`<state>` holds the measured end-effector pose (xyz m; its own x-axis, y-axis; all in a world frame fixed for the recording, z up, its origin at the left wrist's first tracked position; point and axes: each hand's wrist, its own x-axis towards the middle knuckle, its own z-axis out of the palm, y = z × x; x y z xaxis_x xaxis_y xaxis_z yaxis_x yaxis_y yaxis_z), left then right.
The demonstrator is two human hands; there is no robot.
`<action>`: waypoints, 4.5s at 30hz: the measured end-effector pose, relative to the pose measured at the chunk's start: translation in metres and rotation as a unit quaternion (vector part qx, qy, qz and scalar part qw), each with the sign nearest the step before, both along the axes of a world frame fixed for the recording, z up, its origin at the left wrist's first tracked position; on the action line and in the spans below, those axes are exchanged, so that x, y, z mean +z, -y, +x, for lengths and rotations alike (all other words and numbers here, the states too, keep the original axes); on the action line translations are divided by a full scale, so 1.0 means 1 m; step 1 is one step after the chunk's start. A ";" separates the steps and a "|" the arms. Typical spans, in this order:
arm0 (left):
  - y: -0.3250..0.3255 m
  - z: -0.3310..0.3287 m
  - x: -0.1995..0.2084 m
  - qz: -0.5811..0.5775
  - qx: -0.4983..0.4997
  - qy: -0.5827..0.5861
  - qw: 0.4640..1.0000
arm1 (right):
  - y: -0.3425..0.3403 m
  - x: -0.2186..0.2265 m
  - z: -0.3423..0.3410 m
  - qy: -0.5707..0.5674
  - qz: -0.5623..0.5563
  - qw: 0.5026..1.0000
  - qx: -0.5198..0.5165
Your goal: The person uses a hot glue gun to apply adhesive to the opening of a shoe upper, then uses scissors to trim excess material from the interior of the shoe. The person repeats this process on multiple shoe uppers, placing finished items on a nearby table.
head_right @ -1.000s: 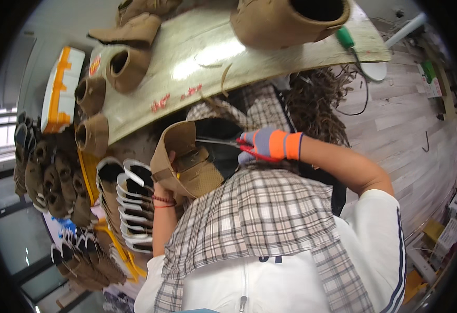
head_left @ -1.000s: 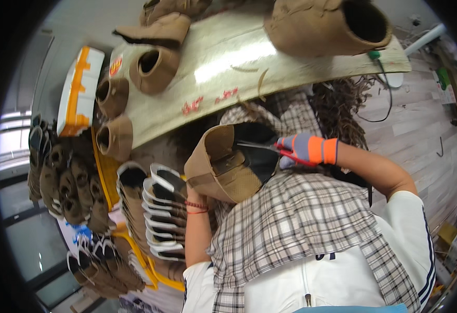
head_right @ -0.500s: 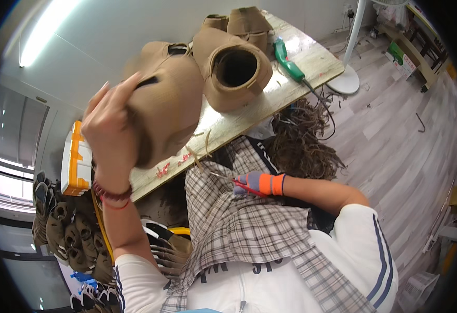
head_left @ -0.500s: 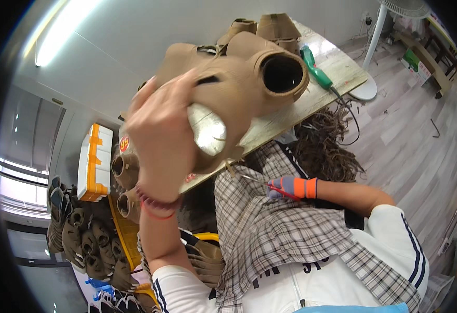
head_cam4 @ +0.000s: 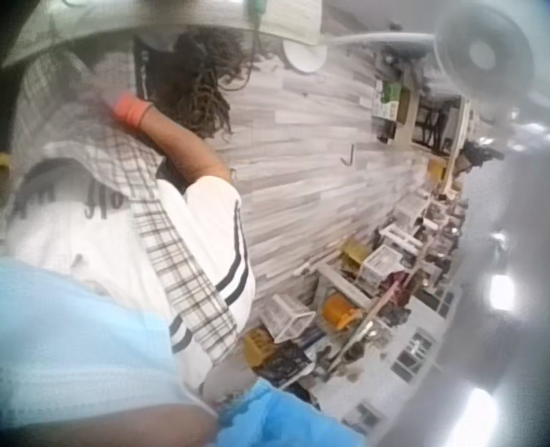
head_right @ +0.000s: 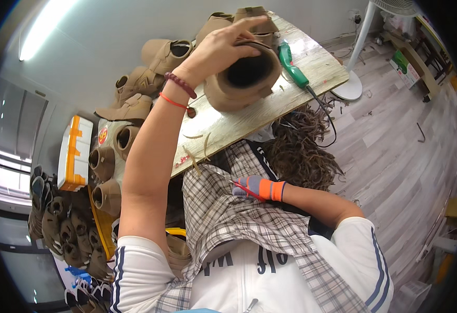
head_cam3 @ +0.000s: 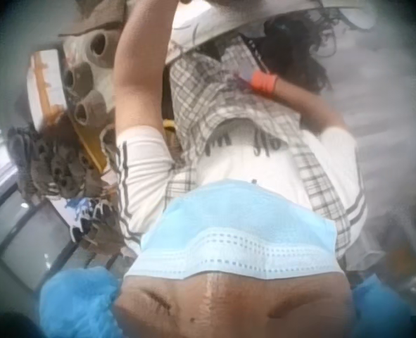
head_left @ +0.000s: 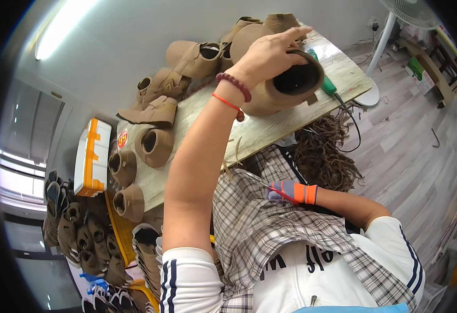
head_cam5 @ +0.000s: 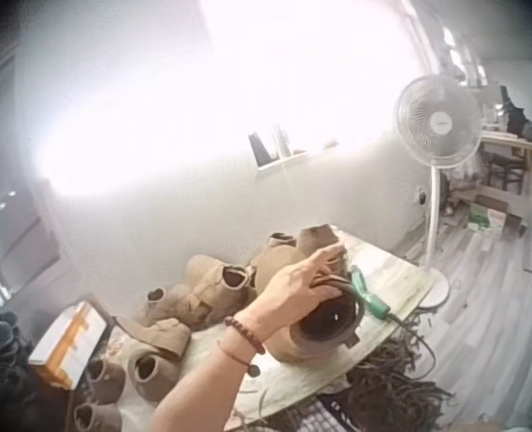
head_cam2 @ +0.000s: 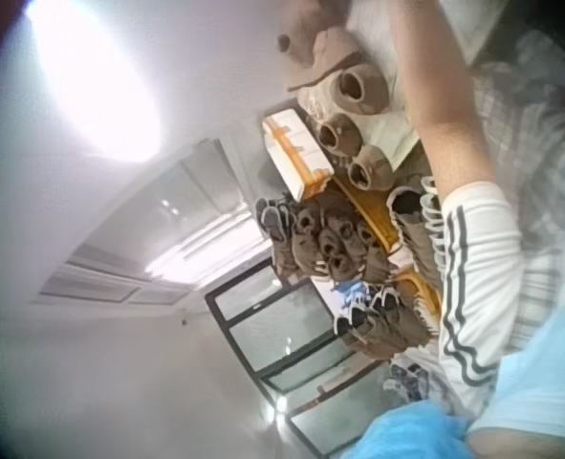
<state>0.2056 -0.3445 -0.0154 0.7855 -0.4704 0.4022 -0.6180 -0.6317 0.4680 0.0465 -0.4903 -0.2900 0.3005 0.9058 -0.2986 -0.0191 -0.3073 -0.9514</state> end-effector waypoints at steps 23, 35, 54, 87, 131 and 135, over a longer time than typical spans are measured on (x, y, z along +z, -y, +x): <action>-0.194 -0.242 -0.129 0.011 0.442 -0.021 0.896 | 0.002 -0.008 -0.002 -0.148 0.104 0.978 -0.106; -0.138 -0.352 -0.125 -0.757 0.239 -0.296 0.531 | 0.066 0.073 0.017 0.014 0.207 0.935 -0.289; -0.105 -0.407 -0.285 -0.832 0.354 -0.163 0.395 | -0.048 0.038 0.011 0.539 -0.011 0.840 0.054; -0.131 -0.415 -0.287 -0.797 0.359 -0.182 0.451 | -0.047 0.069 0.004 0.469 -0.038 0.880 0.066; -0.124 -0.459 -0.290 -0.713 0.404 -0.397 0.413 | -0.070 0.065 -0.020 0.485 -0.062 0.849 0.200; -0.123 -0.454 -0.280 -0.729 0.395 -0.399 0.392 | -0.087 0.060 -0.036 0.527 -0.035 0.821 0.216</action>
